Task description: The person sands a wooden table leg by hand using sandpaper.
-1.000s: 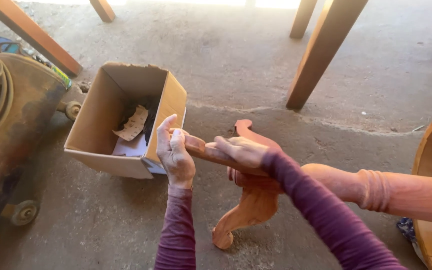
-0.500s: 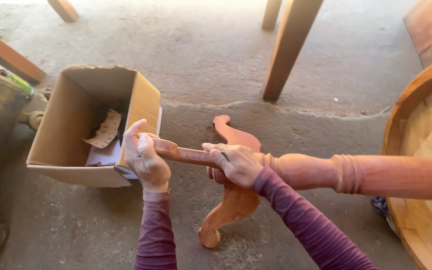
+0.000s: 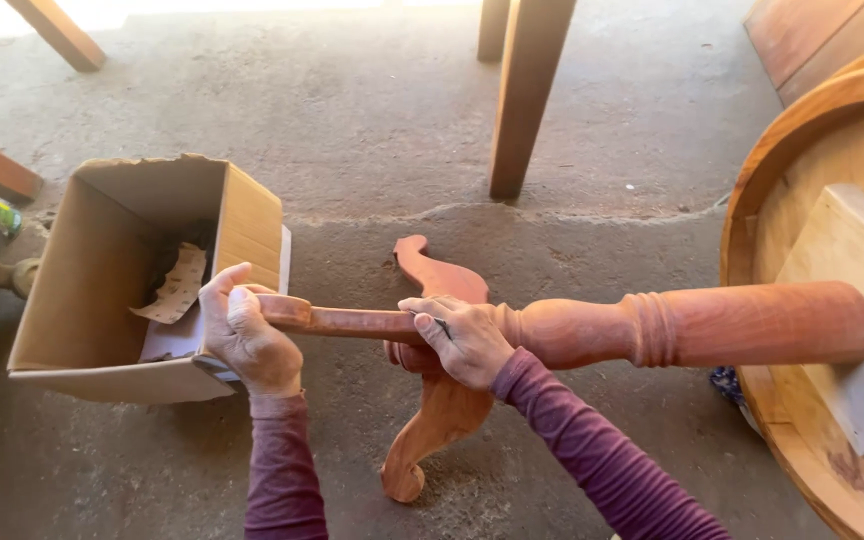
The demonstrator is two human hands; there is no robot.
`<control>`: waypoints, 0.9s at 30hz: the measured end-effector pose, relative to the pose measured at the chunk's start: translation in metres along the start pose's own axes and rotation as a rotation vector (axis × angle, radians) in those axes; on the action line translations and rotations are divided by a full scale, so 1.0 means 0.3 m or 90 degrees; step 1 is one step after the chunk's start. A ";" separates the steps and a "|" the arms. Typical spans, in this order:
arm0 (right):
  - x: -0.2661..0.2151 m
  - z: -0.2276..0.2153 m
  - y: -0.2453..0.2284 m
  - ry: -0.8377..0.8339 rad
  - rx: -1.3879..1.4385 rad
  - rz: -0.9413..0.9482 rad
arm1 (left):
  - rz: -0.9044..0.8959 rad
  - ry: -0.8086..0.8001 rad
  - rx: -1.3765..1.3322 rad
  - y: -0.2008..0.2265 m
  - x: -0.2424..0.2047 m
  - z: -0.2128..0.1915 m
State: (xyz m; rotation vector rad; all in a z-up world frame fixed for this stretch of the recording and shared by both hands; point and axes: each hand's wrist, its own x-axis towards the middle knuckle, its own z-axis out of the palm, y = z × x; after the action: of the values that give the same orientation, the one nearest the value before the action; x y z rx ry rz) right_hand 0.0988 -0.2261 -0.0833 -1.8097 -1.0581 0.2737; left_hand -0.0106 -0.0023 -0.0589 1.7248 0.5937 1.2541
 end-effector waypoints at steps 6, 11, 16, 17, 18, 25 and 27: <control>-0.124 -0.165 0.183 -0.071 -0.148 0.038 | 0.018 -0.018 0.018 -0.009 0.002 -0.019; -0.196 -0.376 0.175 -0.232 -0.126 0.169 | 0.318 0.042 0.491 0.298 -0.046 -0.004; -0.335 -0.516 0.137 0.133 0.266 0.473 | 0.301 -0.197 0.160 0.343 -0.331 0.070; -0.346 -0.524 0.119 0.129 0.263 0.468 | 0.302 -0.191 0.161 0.338 -0.372 0.111; -0.357 -0.532 0.102 0.208 0.449 0.500 | 0.108 -0.385 0.083 0.332 -0.413 0.155; -0.455 -0.390 0.125 0.262 0.899 0.564 | -0.001 -0.637 -0.199 0.401 -0.536 0.406; -0.483 -0.356 0.181 0.227 0.964 0.543 | -0.031 -0.618 -0.194 0.428 -0.581 0.469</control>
State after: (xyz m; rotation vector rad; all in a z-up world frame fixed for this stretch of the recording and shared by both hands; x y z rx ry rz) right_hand 0.1057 -0.4116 -0.1137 -0.6914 0.3259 0.9048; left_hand 0.0387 -0.2554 -0.0454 1.7796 -0.1294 0.3292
